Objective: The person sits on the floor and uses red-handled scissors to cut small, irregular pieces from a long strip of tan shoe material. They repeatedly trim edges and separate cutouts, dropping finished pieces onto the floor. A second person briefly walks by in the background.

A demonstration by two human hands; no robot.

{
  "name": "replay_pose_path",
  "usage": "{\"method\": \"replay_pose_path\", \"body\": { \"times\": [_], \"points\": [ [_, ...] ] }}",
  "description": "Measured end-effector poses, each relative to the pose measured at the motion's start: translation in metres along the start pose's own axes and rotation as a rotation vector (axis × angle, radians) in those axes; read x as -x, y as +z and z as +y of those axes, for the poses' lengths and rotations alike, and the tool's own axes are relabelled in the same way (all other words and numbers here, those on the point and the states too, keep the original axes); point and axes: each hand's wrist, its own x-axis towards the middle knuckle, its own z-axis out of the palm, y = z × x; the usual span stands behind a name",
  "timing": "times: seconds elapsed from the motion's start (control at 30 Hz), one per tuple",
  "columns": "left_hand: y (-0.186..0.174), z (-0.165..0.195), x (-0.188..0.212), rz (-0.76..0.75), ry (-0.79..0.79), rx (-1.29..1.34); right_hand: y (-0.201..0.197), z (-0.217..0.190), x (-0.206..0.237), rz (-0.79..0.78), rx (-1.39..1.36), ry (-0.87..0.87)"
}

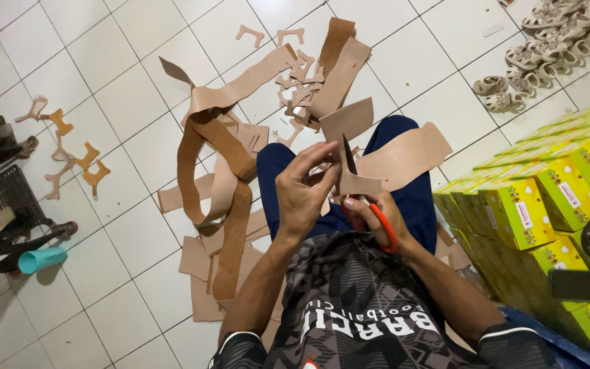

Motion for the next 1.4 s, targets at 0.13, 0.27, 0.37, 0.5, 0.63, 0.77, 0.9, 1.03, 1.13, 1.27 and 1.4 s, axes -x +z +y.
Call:
{"method": "replay_pose_path", "body": {
  "times": [0.13,0.27,0.37,0.5,0.63,0.77,0.9,1.03,1.13,1.27,1.4],
  "points": [
    [0.003,-0.004,0.003,0.026,-0.041,0.068,0.0,0.002,0.002,0.022,-0.008,-0.038],
    [0.008,-0.005,0.004,0.034,-0.085,0.122,0.001,0.011,0.002,0.049,-0.08,-0.046],
    [0.009,-0.005,0.003,0.024,-0.09,0.155,0.0,0.017,0.005,0.105,-0.002,-0.035],
    [0.002,-0.009,-0.007,-0.011,-0.144,0.2,-0.001,0.02,0.007,0.125,0.014,0.024],
    [0.001,-0.011,-0.012,0.049,-0.236,0.298,-0.003,0.017,0.007,0.083,-0.035,0.095],
    [0.01,-0.008,0.001,0.088,-0.135,0.303,-0.007,0.014,0.001,-0.003,0.056,-0.159],
    [0.015,-0.006,0.01,0.086,-0.181,0.333,-0.005,0.017,0.0,0.028,0.022,-0.136],
    [0.015,-0.011,0.013,0.085,-0.164,0.262,-0.003,0.02,0.0,0.011,-0.058,-0.096],
    [0.018,-0.011,0.015,0.092,-0.126,0.222,-0.001,0.022,0.001,0.051,-0.125,-0.067],
    [0.012,-0.002,0.005,0.062,-0.16,0.244,0.003,0.021,0.004,0.096,-0.096,-0.035],
    [-0.016,0.008,-0.02,-0.033,-0.19,0.025,-0.003,0.01,0.01,0.063,0.072,0.026]
  ]
}}
